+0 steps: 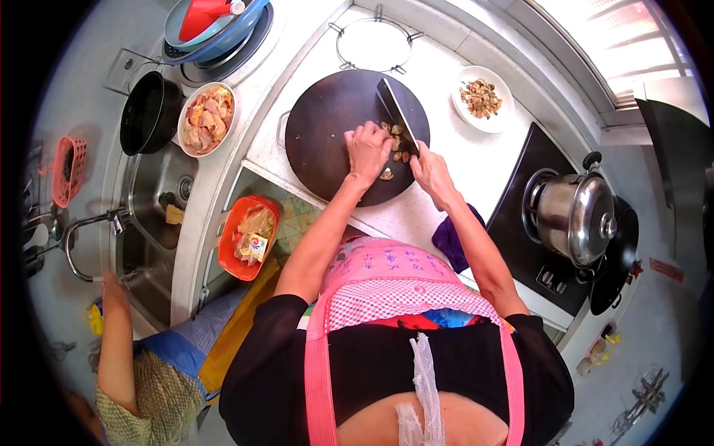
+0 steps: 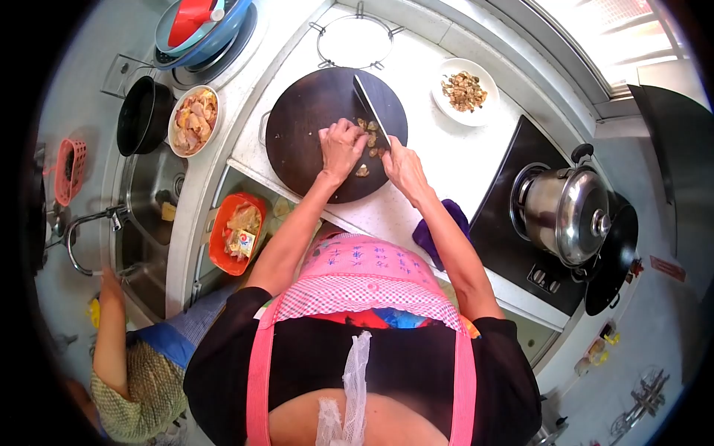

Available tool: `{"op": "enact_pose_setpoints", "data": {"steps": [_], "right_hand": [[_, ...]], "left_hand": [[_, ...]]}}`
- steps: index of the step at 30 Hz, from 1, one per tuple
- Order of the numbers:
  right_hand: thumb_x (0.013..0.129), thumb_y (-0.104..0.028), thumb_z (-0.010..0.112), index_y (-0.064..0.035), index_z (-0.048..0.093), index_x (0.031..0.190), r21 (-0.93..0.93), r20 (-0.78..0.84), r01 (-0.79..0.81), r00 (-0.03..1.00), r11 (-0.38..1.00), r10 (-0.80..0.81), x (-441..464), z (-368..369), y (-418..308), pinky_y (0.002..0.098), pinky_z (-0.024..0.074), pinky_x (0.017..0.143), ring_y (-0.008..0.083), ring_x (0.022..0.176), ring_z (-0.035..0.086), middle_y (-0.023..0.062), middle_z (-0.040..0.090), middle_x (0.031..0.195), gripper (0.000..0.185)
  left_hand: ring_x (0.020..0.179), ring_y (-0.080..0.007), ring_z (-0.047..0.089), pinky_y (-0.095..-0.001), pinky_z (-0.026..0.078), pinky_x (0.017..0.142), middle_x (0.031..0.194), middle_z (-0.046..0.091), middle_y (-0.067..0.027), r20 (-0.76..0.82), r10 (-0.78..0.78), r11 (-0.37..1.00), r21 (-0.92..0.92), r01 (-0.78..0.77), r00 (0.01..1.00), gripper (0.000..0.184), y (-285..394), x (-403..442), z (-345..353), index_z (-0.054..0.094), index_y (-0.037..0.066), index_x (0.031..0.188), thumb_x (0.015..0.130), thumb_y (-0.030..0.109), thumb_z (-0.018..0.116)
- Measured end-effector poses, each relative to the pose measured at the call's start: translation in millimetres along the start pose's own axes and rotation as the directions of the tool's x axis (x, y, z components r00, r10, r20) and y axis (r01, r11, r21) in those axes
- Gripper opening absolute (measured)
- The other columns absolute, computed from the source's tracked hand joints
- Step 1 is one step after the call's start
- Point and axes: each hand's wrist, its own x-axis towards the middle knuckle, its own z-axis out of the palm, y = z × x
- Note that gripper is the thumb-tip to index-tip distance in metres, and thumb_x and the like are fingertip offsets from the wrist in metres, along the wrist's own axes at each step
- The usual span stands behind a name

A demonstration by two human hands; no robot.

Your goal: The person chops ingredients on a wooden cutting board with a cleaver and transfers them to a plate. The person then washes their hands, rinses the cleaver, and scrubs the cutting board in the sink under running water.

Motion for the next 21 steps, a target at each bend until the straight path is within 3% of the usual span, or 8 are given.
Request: {"op": "enact_pose_setpoints", "data": {"steps": [1, 2, 3, 6, 9, 11, 13, 21], "right_hand": [[0.085, -0.011, 0.05, 0.0032, 0.05, 0.112, -0.041, 0.038, -0.014, 0.999, 0.999, 0.015, 5, 5, 8, 0.0473, 0.0453, 0.065, 0.0437, 0.071, 0.058, 0.0272, 0.059, 0.074, 0.03], [0.087, -0.014, 0.049, 0.0047, 0.049, 0.115, -0.041, 0.015, 0.045, 0.999, 0.998, -0.045, 8, 6, 17, 0.0417, 0.0455, 0.056, 0.034, 0.055, 0.058, 0.0203, 0.055, 0.06, 0.034], [0.087, -0.014, 0.049, 0.0047, 0.049, 0.115, -0.041, 0.012, 0.04, 0.999, 0.998, -0.04, 5, 0, 16, 0.0417, 0.0455, 0.056, 0.034, 0.055, 0.058, 0.0203, 0.055, 0.06, 0.034], [0.088, -0.016, 0.049, 0.0024, 0.05, 0.117, 0.01, 0.055, -0.065, 0.996, 0.998, 0.064, -2, -15, 14, 0.0355, 0.0446, 0.052, 0.0185, 0.052, 0.056, 0.0117, 0.054, 0.057, 0.034], [0.088, -0.015, 0.049, 0.0005, 0.051, 0.119, 0.001, 0.049, -0.062, 0.997, 0.998, 0.062, -24, -25, 10, 0.034, 0.0444, 0.053, 0.0193, 0.052, 0.055, 0.0118, 0.054, 0.058, 0.034], [0.088, -0.014, 0.049, -0.001, 0.051, 0.119, 0.022, 0.051, -0.05, 0.998, 0.999, 0.049, -38, -28, 5, 0.0339, 0.0434, 0.053, 0.0203, 0.051, 0.054, 0.0128, 0.053, 0.057, 0.034], [0.083, -0.01, 0.051, 0.0007, 0.052, 0.116, -0.006, 0.058, -0.047, 0.997, 0.999, 0.048, -47, -31, -3, 0.0414, 0.0433, 0.057, 0.0366, 0.057, 0.056, 0.0212, 0.053, 0.06, 0.035], [0.081, -0.007, 0.05, 0.0042, 0.051, 0.113, -0.15, 0.066, -0.025, 0.997, 0.988, 0.036, -55, 4, 18, 0.0475, 0.0462, 0.061, 0.0429, 0.064, 0.059, 0.0273, 0.058, 0.068, 0.034]], "left_hand": [[0.078, -0.0193, 0.055, -0.0363, 0.034, 0.074, 0.08, 0.057, -0.0004, 0.001, 0.0, 1.0, 0.003, 0.0, 1.0, 0.007, 1, -1, 2, 0.068, 0.012, 0.072, 0.07, 0.02, 0.069], [0.078, -0.0192, 0.055, -0.0364, 0.034, 0.074, 0.08, 0.057, -0.0004, 0.026, 0.022, 0.999, 0.032, -0.023, 0.999, 0.008, 2, -1, 4, 0.068, 0.012, 0.072, 0.07, 0.019, 0.069], [0.077, -0.0192, 0.054, -0.0365, 0.034, 0.074, 0.079, 0.056, -0.0004, 0.056, 0.045, 0.997, 0.055, -0.048, 0.997, 0.008, 4, -3, 6, 0.068, 0.012, 0.073, 0.069, 0.019, 0.069], [0.078, -0.0183, 0.054, -0.0366, 0.034, 0.075, 0.081, 0.057, 0.0009, 0.055, 0.105, 0.994, -0.008, -0.105, 0.993, 0.004, 3, 2, 10, 0.069, 0.014, 0.072, 0.069, 0.015, 0.07], [0.079, -0.0181, 0.055, -0.0355, 0.034, 0.075, 0.082, 0.058, 0.0021, 0.104, 0.149, 0.988, -0.061, -0.143, 0.983, 0.005, -1, 3, 7, 0.07, 0.015, 0.077, 0.072, 0.016, 0.067], [0.082, -0.018, 0.055, -0.0353, 0.034, 0.076, 0.082, 0.058, 0.002, 0.067, 0.069, 0.99, -0.13, -0.06, 0.995, 0.006, -3, 3, 4, 0.07, 0.015, 0.079, 0.074, 0.016, 0.067], [0.082, -0.0183, 0.055, -0.0351, 0.034, 0.076, 0.082, 0.058, 0.0017, 0.064, 0.031, 0.994, -0.11, -0.023, 0.997, 0.005, -1, -1, -7, 0.069, 0.014, 0.078, 0.075, 0.016, 0.066], [0.081, -0.0176, 0.055, -0.0354, 0.034, 0.076, 0.081, 0.058, 0.0009, 0.053, -0.025, 0.994, -0.102, 0.03, 0.998, 0.007, 6, -22, -17, 0.068, 0.013, 0.075, 0.073, 0.02, 0.068]]}}
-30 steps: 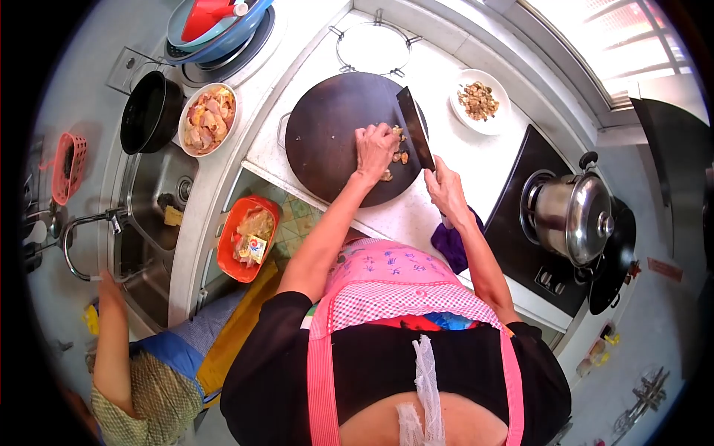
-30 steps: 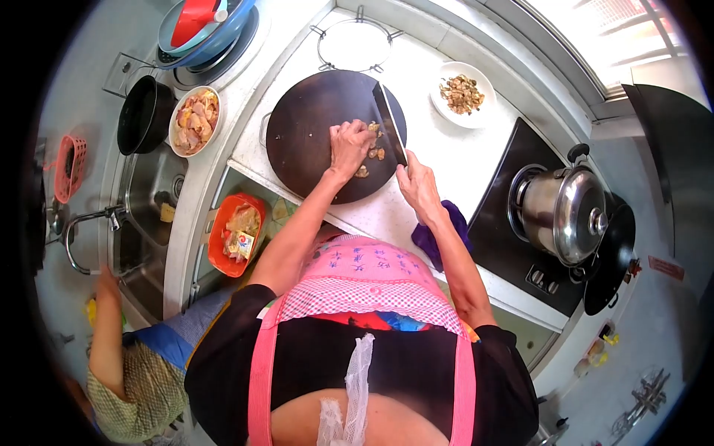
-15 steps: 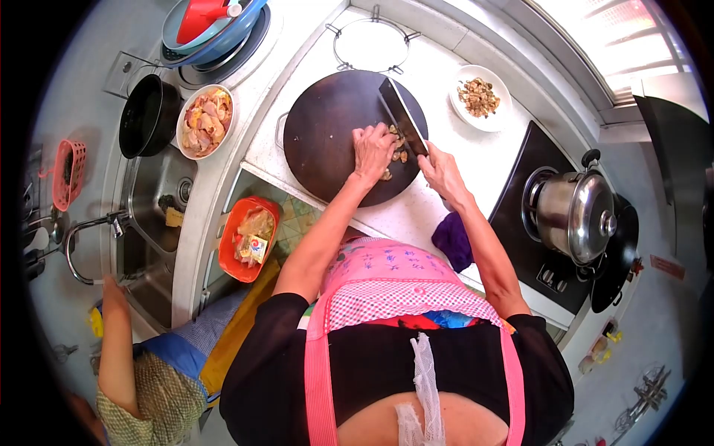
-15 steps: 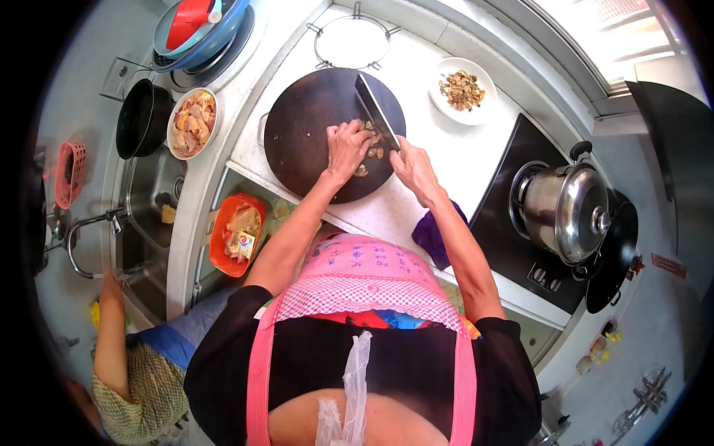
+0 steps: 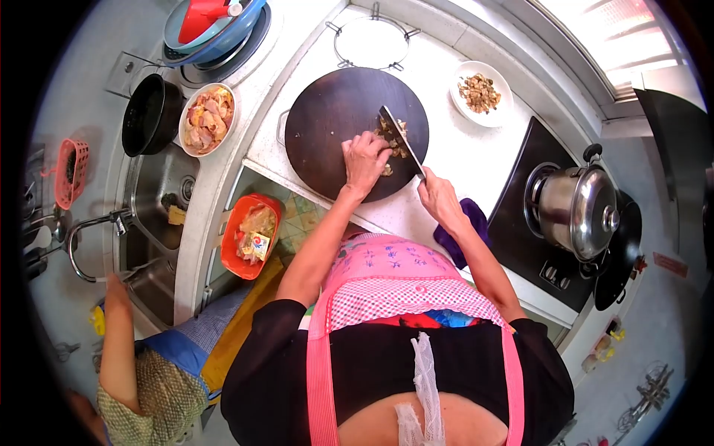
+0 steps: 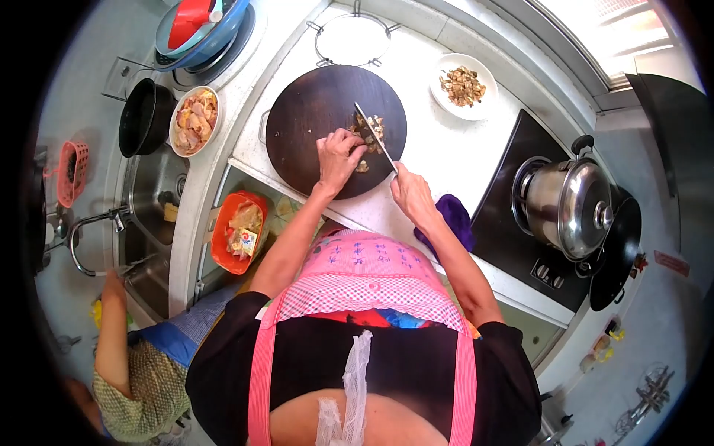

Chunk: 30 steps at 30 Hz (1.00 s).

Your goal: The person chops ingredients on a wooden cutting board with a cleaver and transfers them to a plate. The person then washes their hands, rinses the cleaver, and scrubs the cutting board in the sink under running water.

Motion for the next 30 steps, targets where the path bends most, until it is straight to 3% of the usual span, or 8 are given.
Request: {"op": "enact_pose_setpoints", "data": {"steps": [3, 7, 11, 15, 20, 24, 26, 30], "right_hand": [[0.081, -0.008, 0.05, 0.0058, 0.052, 0.112, 0.036, -0.036, 0.013, 0.999, 0.999, -0.012, 2, -4, -2, 0.0467, 0.0466, 0.061, 0.0421, 0.064, 0.059, 0.0265, 0.058, 0.068, 0.034], [0.08, -0.007, 0.049, 0.0022, 0.054, 0.114, 0.128, -0.017, -0.015, 1.0, 0.992, 0.017, -7, -26, -16, 0.0447, 0.0459, 0.061, 0.0396, 0.062, 0.059, 0.025, 0.056, 0.064, 0.035], [0.08, -0.007, 0.049, -0.0042, 0.054, 0.118, 0.119, 0.015, 0.019, 1.0, 0.993, -0.021, -19, -46, -24, 0.0421, 0.0454, 0.06, 0.0363, 0.057, 0.057, 0.0216, 0.054, 0.061, 0.038], [0.08, -0.007, 0.049, -0.004, 0.054, 0.116, 0.112, 0.034, 0.029, 0.999, 0.993, -0.033, -17, -41, -24, 0.0432, 0.0457, 0.06, 0.0378, 0.06, 0.058, 0.022, 0.055, 0.062, 0.036], [0.079, -0.007, 0.049, 0.0007, 0.054, 0.11, -0.05, 0.075, 0.089, 0.994, 0.995, -0.086, -2, -6, 10, 0.047, 0.0458, 0.059, 0.0418, 0.063, 0.058, 0.0247, 0.056, 0.064, 0.032], [0.08, -0.009, 0.049, 0.0032, 0.054, 0.108, -0.004, 0.106, 0.078, 0.991, 0.997, -0.077, -1, -13, 9, 0.0454, 0.0467, 0.059, 0.0417, 0.06, 0.057, 0.0263, 0.055, 0.063, 0.031], [0.082, -0.012, 0.047, 0.0038, 0.055, 0.103, 0.218, 0.147, -0.134, 0.984, 0.967, 0.103, -2, -12, 9, 0.0401, 0.0478, 0.053, 0.0338, 0.051, 0.056, 0.0215, 0.054, 0.059, 0.028], [0.083, -0.016, 0.045, 0.0039, 0.054, 0.098, 0.353, 0.228, -0.279, 0.951, 0.893, 0.207, -9, -19, -5, 0.0338, 0.0461, 0.047, 0.022, 0.047, 0.053, 0.0136, 0.051, 0.057, 0.026]], "left_hand": [[0.081, -0.0176, 0.054, -0.0352, 0.033, 0.076, 0.081, 0.058, 0.0012, 0.039, 0.051, 0.995, 0.084, -0.055, 0.998, 0.008, 6, -3, 10, 0.068, 0.014, 0.075, 0.071, 0.022, 0.069], [0.082, -0.0176, 0.054, -0.0354, 0.033, 0.077, 0.081, 0.058, 0.0012, -0.018, 0.034, 0.999, 0.021, -0.033, 0.999, 0.008, 5, -6, 2, 0.069, 0.014, 0.075, 0.072, 0.021, 0.069], [0.082, -0.0176, 0.055, -0.0347, 0.034, 0.077, 0.081, 0.057, 0.0011, -0.038, -0.05, 0.999, 0.019, 0.051, 0.998, 0.007, -4, -18, -24, 0.068, 0.013, 0.077, 0.073, 0.02, 0.068], [0.082, -0.0175, 0.055, -0.0339, 0.034, 0.077, 0.081, 0.056, 0.0007, -0.057, -0.13, 0.991, 0.031, 0.132, 0.99, 0.007, -8, -38, -40, 0.068, 0.011, 0.077, 0.074, 0.018, 0.068], [0.082, -0.0184, 0.055, -0.0341, 0.034, 0.077, 0.081, 0.056, 0.0, -0.066, -0.178, 0.984, -0.006, 0.178, 0.982, 0.009, -2, -54, -39, 0.067, 0.011, 0.078, 0.073, 0.018, 0.069], [0.082, -0.019, 0.054, -0.0347, 0.035, 0.076, 0.082, 0.054, -0.0008, -0.06, -0.027, 0.999, -0.027, 0.026, 0.998, 0.015, 14, -49, -14, 0.065, 0.013, 0.079, 0.071, 0.023, 0.072], [0.083, -0.0195, 0.053, -0.035, 0.034, 0.077, 0.083, 0.054, -0.0005, -0.083, 0.005, 0.999, -0.045, -0.009, 0.997, 0.018, 22, -40, 0, 0.065, 0.014, 0.08, 0.069, 0.025, 0.073], [0.083, -0.0194, 0.052, -0.0354, 0.034, 0.077, 0.084, 0.055, -0.0001, -0.064, 0.05, 0.998, 0.043, -0.047, 0.997, 0.013, 18, -22, 9, 0.065, 0.013, 0.079, 0.07, 0.021, 0.071]]}}
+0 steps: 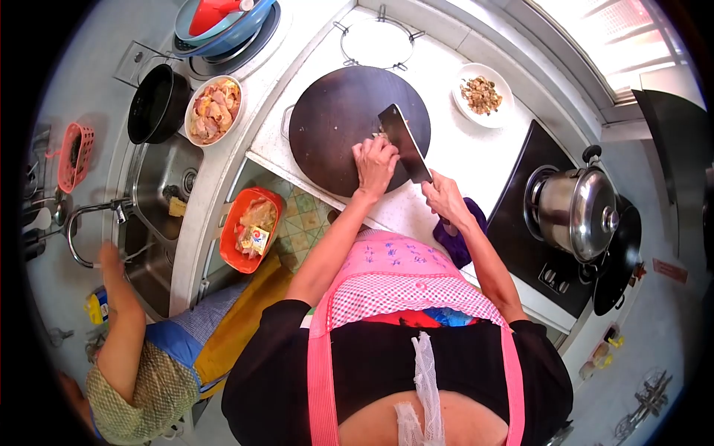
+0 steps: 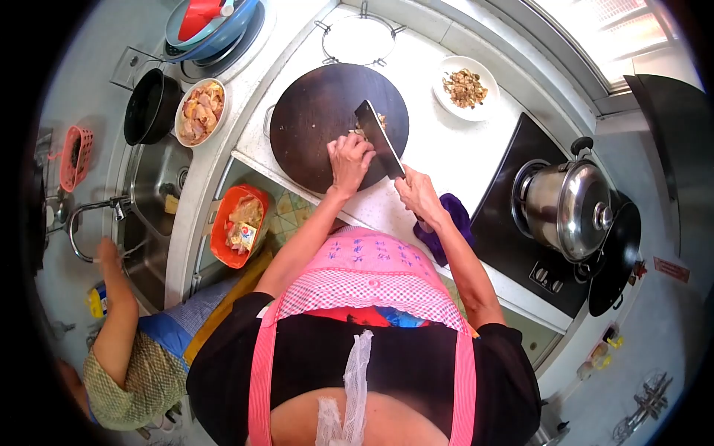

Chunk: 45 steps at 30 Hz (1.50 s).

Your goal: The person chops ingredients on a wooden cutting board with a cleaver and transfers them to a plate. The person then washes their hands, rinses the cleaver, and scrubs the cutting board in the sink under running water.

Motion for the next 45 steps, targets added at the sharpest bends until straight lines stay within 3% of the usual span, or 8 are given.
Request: {"op": "enact_pose_setpoints", "data": {"steps": [4, 9, 14, 19, 21, 24, 35, 45], "right_hand": [[0.084, -0.017, 0.045, 0.0028, 0.054, 0.097, 0.144, 0.047, -0.067, 0.997, 0.987, 0.061, -10, -15, 1, 0.0326, 0.045, 0.047, 0.0179, 0.048, 0.052, 0.0118, 0.048, 0.056, 0.026], [0.08, -0.006, 0.05, -0.0024, 0.057, 0.111, -0.416, -0.26, 0.219, 0.901, 0.883, -0.346, 17, -25, 11, 0.0431, 0.0466, 0.059, 0.0373, 0.061, 0.059, 0.0223, 0.058, 0.067, 0.032], [0.078, -0.006, 0.053, -0.0039, 0.056, 0.112, -0.634, -0.177, 0.31, 0.833, 0.709, -0.523, 20, -12, 29, 0.044, 0.0476, 0.06, 0.037, 0.062, 0.059, 0.0205, 0.059, 0.069, 0.035], [0.083, -0.011, 0.051, -0.0063, 0.058, 0.108, -0.114, -0.047, 0.113, 0.992, 0.987, -0.119, -7, -12, 19, 0.0329, 0.0466, 0.051, 0.0224, 0.052, 0.055, 0.0086, 0.057, 0.066, 0.027], [0.088, -0.016, 0.048, -0.0041, 0.055, 0.098, 0.413, 0.039, -0.115, 0.993, 0.903, 0.108, -5, -9, 33, 0.023, 0.0395, 0.044, 0.0063, 0.05, 0.044, -0.0016, 0.046, 0.064, 0.017], [0.089, -0.016, 0.048, -0.0054, 0.049, 0.09, 0.672, 0.101, -0.149, 0.989, 0.725, 0.109, 0, -11, 61, 0.0234, 0.0379, 0.042, 0.0067, 0.047, 0.041, -0.0021, 0.041, 0.062, 0.011], [0.087, -0.017, 0.049, -0.0056, 0.044, 0.085, 0.589, 0.393, -0.175, 0.915, 0.789, -0.09, 16, 58, 13, 0.0246, 0.0369, 0.044, 0.0081, 0.048, 0.041, -0.0008, 0.041, 0.061, 0.013], [0.086, -0.017, 0.051, -0.0017, 0.049, 0.093, 0.626, 0.136, -0.112, 0.99, 0.772, 0.033, -12, -2, -11, 0.0251, 0.0408, 0.044, 0.0078, 0.048, 0.044, 0.0003, 0.046, 0.061, 0.017]], "left_hand": [[0.083, -0.0191, 0.052, -0.0357, 0.035, 0.077, 0.082, 0.055, 0.0008, -0.061, 0.023, 1.0, -0.017, -0.024, 0.998, 0.006, -12, 7, -12, 0.066, 0.013, 0.076, 0.072, 0.015, 0.068], [0.123, -0.0323, 0.037, -0.0443, 0.029, 0.101, 0.133, 0.039, -0.0174, 0.139, -0.066, 0.997, 0.058, 0.058, 0.988, 0.089, -19, -17, -37, 0.035, 0.002, 0.134, 0.063, 0.033, 0.077], [0.137, -0.0313, 0.019, -0.0456, 0.013, 0.112, 0.147, 0.024, -0.0164, 0.187, -0.067, 0.997, 0.057, 0.057, 0.98, 0.101, -34, -27, -23, 0.017, -0.001, 0.142, 0.069, 0.038, 0.074], [0.136, -0.0307, 0.021, -0.045, 0.014, 0.112, 0.147, 0.024, -0.0152, 0.177, -0.043, 0.999, -0.015, 0.046, 0.983, 0.099, -35, -15, -22, 0.017, 0.001, 0.143, 0.07, 0.037, 0.074], [0.136, -0.0306, 0.023, -0.0444, 0.015, 0.112, 0.146, 0.026, -0.0158, 0.185, -0.026, 0.995, -0.085, 0.042, 0.982, 0.098, -36, -9, -27, 0.018, 0.001, 0.143, 0.071, 0.039, 0.073], [0.135, -0.032, 0.024, -0.0455, 0.014, 0.112, 0.144, 0.027, -0.0186, 0.177, -0.035, 0.995, -0.084, 0.05, 0.984, 0.089, -38, -4, -21, 0.022, 0.0, 0.141, 0.075, 0.039, 0.069], [0.133, -0.0359, 0.025, -0.0457, 0.019, 0.109, 0.142, 0.03, -0.0185, -0.137, -0.26, 0.959, -0.151, 0.24, 0.956, 0.055, -19, -12, 8, 0.033, -0.001, 0.136, 0.091, 0.025, 0.052], [0.13, -0.0359, 0.031, -0.0426, 0.026, 0.106, 0.138, 0.035, -0.0191, -0.094, -0.087, 0.944, -0.327, 0.052, 0.992, 0.044, 43, 57, 25, 0.04, -0.003, 0.131, 0.091, 0.014, 0.052]]}}
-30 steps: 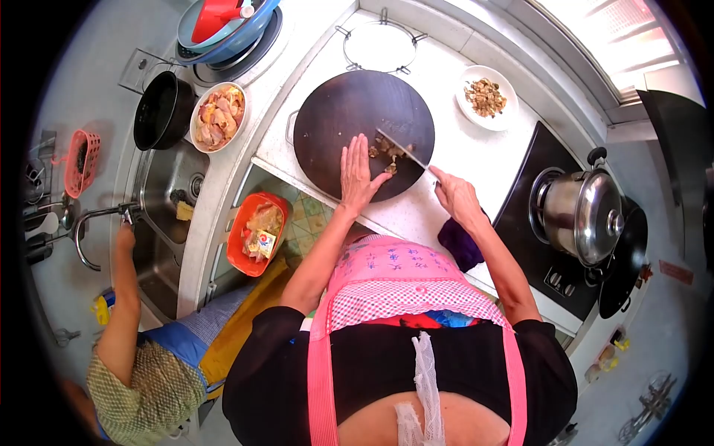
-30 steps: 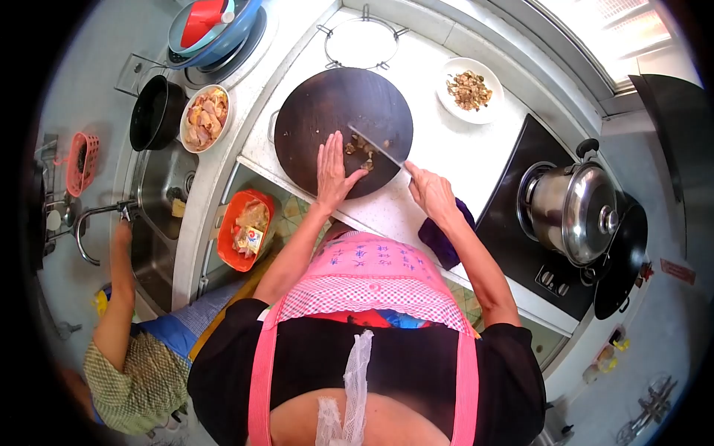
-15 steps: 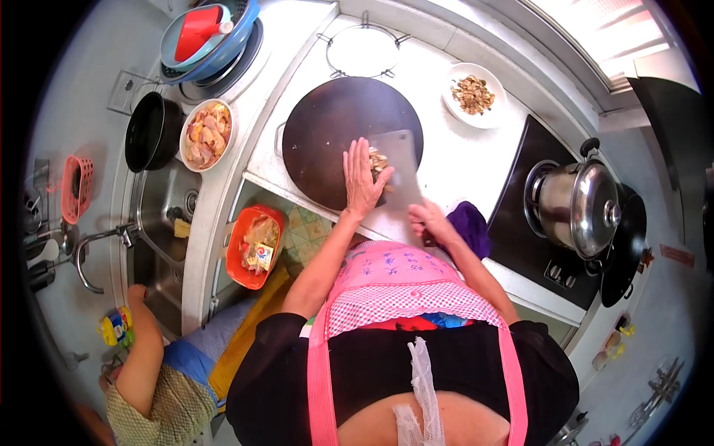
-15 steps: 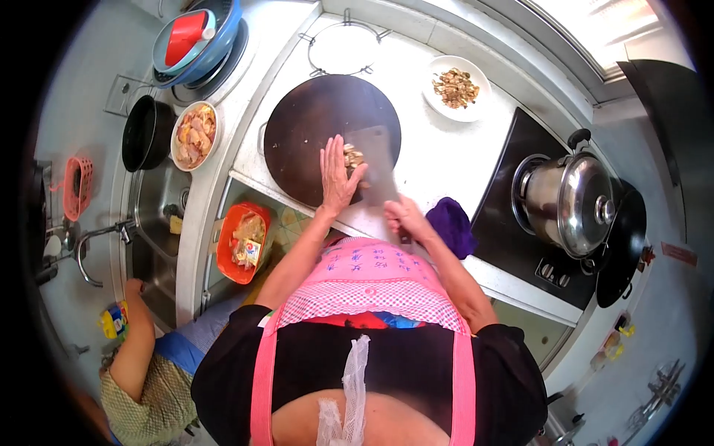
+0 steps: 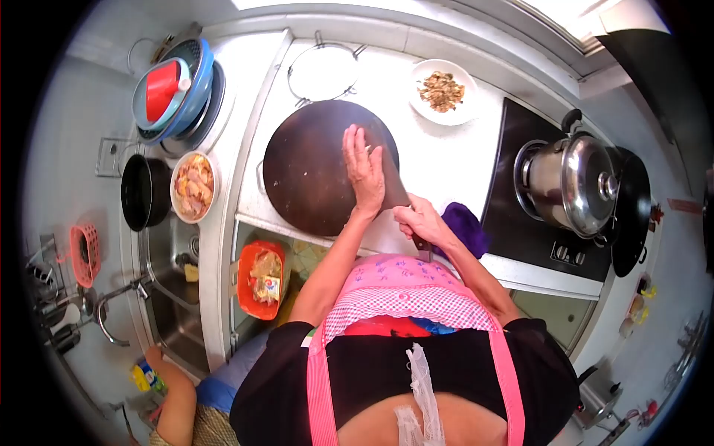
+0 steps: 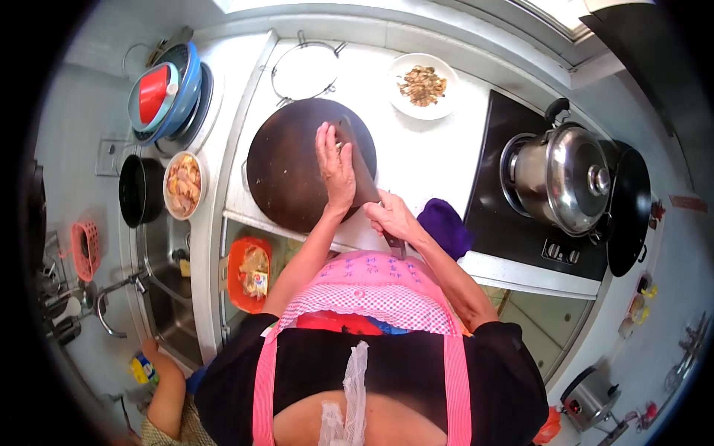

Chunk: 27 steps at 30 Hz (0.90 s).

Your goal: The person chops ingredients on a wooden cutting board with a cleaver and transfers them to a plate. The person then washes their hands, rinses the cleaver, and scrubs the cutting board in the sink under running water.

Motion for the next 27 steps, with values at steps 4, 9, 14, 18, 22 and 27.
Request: {"op": "enact_pose_setpoints", "data": {"steps": [4, 9, 14, 18, 22, 27], "right_hand": [[0.089, -0.013, 0.051, 0.0002, 0.052, 0.102, -0.054, -0.226, 0.157, 0.96, 0.986, -0.165, -24, -34, -36, 0.0232, 0.0399, 0.043, 0.0071, 0.047, 0.045, 0.0003, 0.048, 0.064, 0.018], [0.087, -0.013, 0.051, -0.0006, 0.053, 0.091, -0.197, -0.476, 0.197, 0.837, 0.96, -0.269, -36, -81, -60, 0.0228, 0.0399, 0.043, 0.0066, 0.047, 0.046, 0.0001, 0.049, 0.064, 0.014], [0.088, -0.013, 0.05, -0.0056, 0.046, 0.084, 0.172, -0.509, 0.296, 0.844, 0.94, -0.172, -28, -119, -18, 0.022, 0.0394, 0.043, 0.006, 0.048, 0.042, -0.0011, 0.042, 0.064, 0.009], [0.089, -0.012, 0.051, -0.0064, 0.045, 0.084, 0.341, -0.405, 0.266, 0.907, 0.902, -0.114, -41, -119, 23, 0.0216, 0.039, 0.043, 0.0063, 0.048, 0.042, -0.0011, 0.042, 0.064, 0.01], [0.089, -0.013, 0.051, -0.0049, 0.048, 0.088, 0.309, -0.243, 0.081, 0.97, 0.947, -0.004, -53, -95, 48, 0.022, 0.0388, 0.044, 0.0062, 0.048, 0.042, -0.0007, 0.042, 0.064, 0.009], [0.09, -0.012, 0.05, -0.0056, 0.046, 0.088, 0.381, -0.131, -0.01, 0.989, 0.925, 0.065, -54, -72, 68, 0.0219, 0.0385, 0.044, 0.0061, 0.049, 0.041, -0.0009, 0.041, 0.065, 0.008]], "left_hand": [[0.119, -0.0352, 0.043, -0.0379, 0.037, 0.098, 0.13, 0.041, -0.0213, -0.04, 0.082, 0.951, -0.294, -0.09, 0.996, 0.035, 52, 64, 57, 0.046, -0.004, 0.125, 0.092, 0.009, 0.049], [0.114, -0.0326, 0.048, -0.0397, 0.035, 0.099, 0.113, 0.056, -0.0192, 0.043, 0.211, 0.935, -0.3, -0.188, 0.977, 0.03, 57, 130, 148, 0.058, 0.0, 0.109, 0.093, 0.022, 0.047], [0.118, -0.0298, 0.046, -0.0444, 0.03, 0.102, 0.12, 0.054, -0.0135, 0.45, -0.496, 0.246, -0.747, 0.617, 0.743, 0.05, 19, 154, 166, 0.05, 0.003, 0.121, 0.094, 0.044, 0.041], [0.1, -0.0201, 0.054, -0.0346, 0.042, 0.09, 0.105, 0.057, -0.0077, 0.538, -0.363, 0.205, -0.751, 0.628, 0.761, 0.044, -23, 121, 79, 0.05, 0.001, 0.117, 0.095, 0.039, 0.044], [0.074, -0.0083, 0.055, -0.0236, 0.046, 0.069, 0.085, 0.06, -0.0016, 0.519, -0.344, 0.82, -0.239, 0.52, 0.782, 0.019, -41, 53, -15, 0.063, 0.001, 0.098, 0.087, 0.016, 0.059], [0.074, -0.0164, 0.059, -0.0268, 0.048, 0.065, 0.083, 0.058, -0.0064, 0.458, -0.036, 0.999, 0.032, 0.024, 0.888, 0.02, -34, -19, -38, 0.065, 0.006, 0.098, 0.078, 0.008, 0.067]]}}
